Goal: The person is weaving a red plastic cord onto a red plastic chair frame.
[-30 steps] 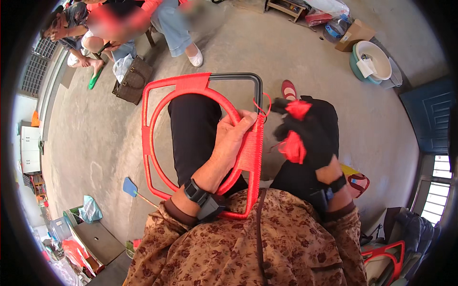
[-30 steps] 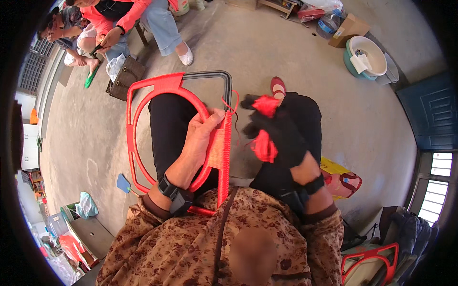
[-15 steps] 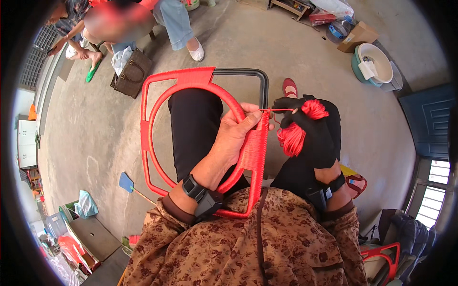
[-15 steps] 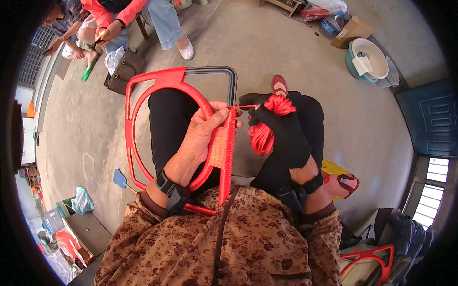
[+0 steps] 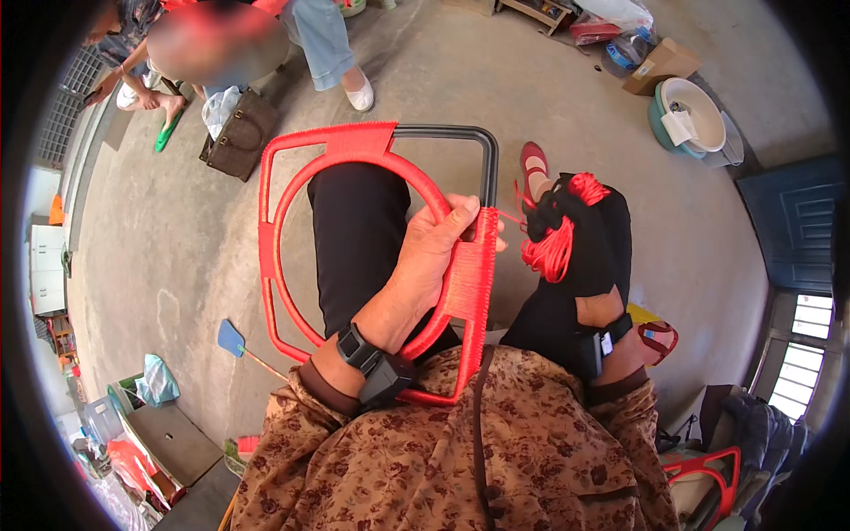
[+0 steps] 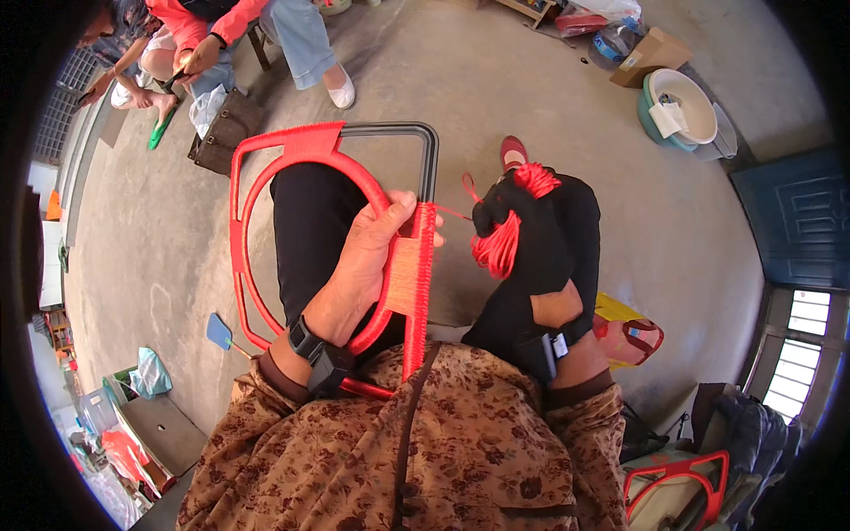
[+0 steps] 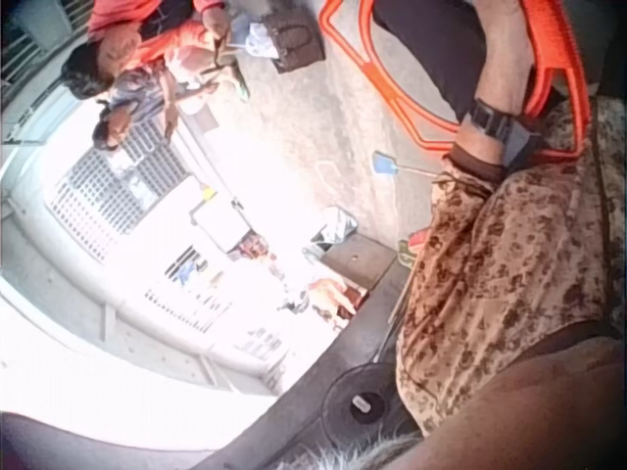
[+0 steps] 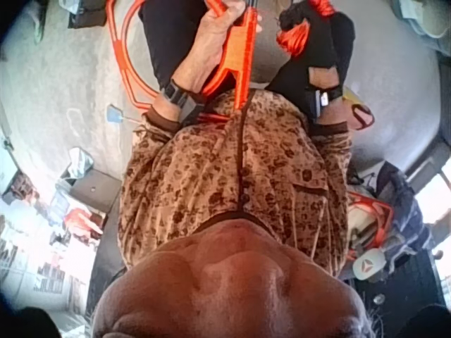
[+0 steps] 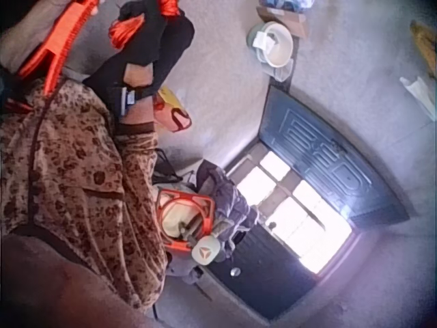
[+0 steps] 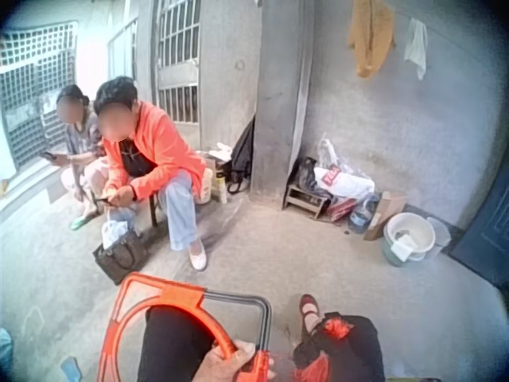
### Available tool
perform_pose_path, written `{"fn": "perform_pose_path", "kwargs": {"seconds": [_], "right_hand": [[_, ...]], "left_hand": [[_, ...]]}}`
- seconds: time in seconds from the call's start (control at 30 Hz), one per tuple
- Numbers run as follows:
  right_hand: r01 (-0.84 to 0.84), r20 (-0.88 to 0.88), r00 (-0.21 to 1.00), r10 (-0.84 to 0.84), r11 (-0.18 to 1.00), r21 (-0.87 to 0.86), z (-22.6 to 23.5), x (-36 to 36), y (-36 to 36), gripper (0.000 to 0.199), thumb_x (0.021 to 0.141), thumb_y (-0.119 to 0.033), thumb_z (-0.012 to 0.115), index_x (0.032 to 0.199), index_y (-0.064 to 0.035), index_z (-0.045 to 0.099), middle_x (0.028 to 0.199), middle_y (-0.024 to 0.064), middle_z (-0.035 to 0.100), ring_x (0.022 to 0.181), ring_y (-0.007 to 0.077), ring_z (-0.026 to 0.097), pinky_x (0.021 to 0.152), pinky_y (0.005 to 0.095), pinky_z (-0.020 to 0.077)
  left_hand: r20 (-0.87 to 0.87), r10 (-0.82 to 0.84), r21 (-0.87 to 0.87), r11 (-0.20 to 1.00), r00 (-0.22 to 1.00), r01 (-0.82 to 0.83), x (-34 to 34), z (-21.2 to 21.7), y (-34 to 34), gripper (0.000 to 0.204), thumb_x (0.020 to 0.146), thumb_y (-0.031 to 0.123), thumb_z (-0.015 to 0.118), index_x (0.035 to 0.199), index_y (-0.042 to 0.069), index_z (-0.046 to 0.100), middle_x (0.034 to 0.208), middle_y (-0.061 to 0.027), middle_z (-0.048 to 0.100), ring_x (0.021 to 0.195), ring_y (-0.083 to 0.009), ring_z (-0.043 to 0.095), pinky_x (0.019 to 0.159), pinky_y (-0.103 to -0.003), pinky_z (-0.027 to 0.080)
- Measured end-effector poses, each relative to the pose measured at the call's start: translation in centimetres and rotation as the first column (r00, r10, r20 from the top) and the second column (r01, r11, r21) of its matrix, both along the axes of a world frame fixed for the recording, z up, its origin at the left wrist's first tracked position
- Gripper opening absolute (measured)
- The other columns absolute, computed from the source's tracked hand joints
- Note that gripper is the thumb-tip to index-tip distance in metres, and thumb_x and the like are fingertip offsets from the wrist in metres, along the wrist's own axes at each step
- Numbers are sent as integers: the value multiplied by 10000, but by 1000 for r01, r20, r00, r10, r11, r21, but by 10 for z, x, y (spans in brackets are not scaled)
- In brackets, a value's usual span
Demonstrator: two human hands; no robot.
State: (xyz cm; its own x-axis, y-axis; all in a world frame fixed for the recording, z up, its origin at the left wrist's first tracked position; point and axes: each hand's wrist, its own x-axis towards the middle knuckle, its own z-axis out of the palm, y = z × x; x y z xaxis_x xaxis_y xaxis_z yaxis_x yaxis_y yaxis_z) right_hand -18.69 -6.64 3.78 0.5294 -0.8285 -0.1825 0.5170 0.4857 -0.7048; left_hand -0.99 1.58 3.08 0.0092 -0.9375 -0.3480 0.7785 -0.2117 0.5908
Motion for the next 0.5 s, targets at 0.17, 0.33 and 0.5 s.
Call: {"fn": "perform_pose_path", "kwargs": {"seconds": [0.17,0.33,0.5], "right_hand": [[11,-570,818,-71,994,-107,4,-9,-3,257,911,-288,543,902,-32,549,750,78,609,581,215,602,525,349,437],[-293,-900,179,-397,852,-434,17,-16,-38,416,876,-332,601,1135,-16,525,956,173,668,712,251,669,612,369,505],[-387,-722,305,-621,612,-690,36,17,-27,345,799,-158,631,1115,-56,535,1034,133,646,912,300,627,803,388,499]], "left_hand": [[38,-20,-10,1000,999,20,2,0,-2,146,895,182,617,842,62,553,807,-125,657,687,-212,668,562,-296,539],[105,15,10,1000,994,-17,-1,-2,-2,128,888,164,625,899,53,561,784,-100,642,663,-188,647,573,-290,537],[268,125,8,991,955,-132,-10,4,-1,274,868,131,655,1088,32,525,816,-62,615,658,-147,620,576,-285,531]]}}
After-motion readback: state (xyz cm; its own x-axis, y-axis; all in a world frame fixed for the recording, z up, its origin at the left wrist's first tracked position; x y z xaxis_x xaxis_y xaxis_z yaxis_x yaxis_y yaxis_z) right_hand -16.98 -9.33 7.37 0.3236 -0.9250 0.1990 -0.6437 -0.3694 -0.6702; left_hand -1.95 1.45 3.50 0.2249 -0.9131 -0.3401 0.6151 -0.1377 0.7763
